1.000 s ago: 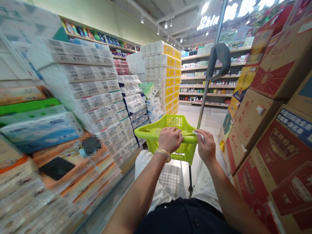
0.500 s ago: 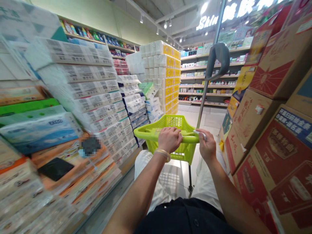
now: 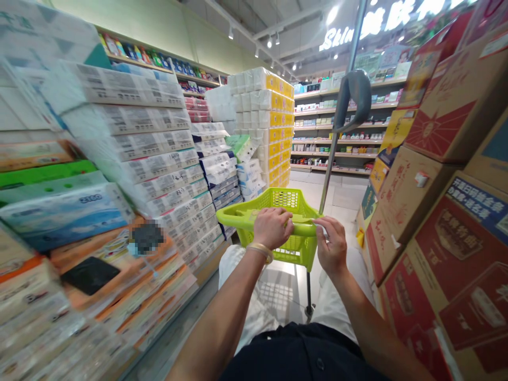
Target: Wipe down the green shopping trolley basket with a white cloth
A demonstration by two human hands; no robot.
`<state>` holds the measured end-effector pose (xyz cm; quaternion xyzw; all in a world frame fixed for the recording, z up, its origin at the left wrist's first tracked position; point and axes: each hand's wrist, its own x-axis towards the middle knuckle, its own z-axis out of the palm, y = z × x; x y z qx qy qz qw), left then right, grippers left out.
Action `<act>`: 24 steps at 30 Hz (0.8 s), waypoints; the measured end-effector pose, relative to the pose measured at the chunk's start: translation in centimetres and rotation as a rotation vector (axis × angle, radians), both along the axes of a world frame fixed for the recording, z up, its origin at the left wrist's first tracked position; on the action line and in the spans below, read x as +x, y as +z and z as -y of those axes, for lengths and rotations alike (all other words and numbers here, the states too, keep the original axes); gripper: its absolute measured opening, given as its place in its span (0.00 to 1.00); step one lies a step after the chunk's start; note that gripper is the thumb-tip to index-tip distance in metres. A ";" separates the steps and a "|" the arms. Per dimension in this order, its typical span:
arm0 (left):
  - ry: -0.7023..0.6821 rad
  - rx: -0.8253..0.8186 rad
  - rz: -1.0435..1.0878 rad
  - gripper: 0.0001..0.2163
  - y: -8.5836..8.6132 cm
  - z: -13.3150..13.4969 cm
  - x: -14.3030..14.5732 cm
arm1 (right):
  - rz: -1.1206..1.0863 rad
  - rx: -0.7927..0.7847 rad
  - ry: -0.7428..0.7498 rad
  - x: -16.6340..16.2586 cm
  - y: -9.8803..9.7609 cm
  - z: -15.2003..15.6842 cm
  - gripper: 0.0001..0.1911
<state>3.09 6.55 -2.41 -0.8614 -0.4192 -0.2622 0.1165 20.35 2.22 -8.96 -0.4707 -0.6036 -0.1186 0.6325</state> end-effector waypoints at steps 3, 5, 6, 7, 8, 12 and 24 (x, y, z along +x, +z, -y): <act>-0.007 -0.010 0.003 0.12 0.1 0.1 -0.2 | 0.014 0.003 -0.006 -0.3 0.0 0.5 0.12; -0.017 -0.015 0.002 0.12 0.2 0.1 -0.4 | 0.019 0.006 -0.004 -0.5 0.0 0.9 0.11; -0.023 -0.016 0.003 0.12 0.2 0.1 -0.5 | 0.020 0.011 0.000 -0.6 0.1 1.0 0.11; -0.030 -0.016 0.003 0.11 0.2 0.1 -0.5 | 0.020 0.018 0.004 -0.7 0.1 1.1 0.11; -0.036 -0.017 0.006 0.11 0.3 0.0 -0.6 | 0.017 0.024 0.009 -0.8 0.1 1.2 0.11; -0.050 -0.034 0.017 0.12 0.3 -0.4 -1.1 | -0.008 0.028 0.039 -1.1 0.2 1.3 0.11; -0.031 -0.101 0.049 0.12 0.7 -2.7 -3.6 | 0.010 0.007 0.192 -2.6 0.7 1.3 0.11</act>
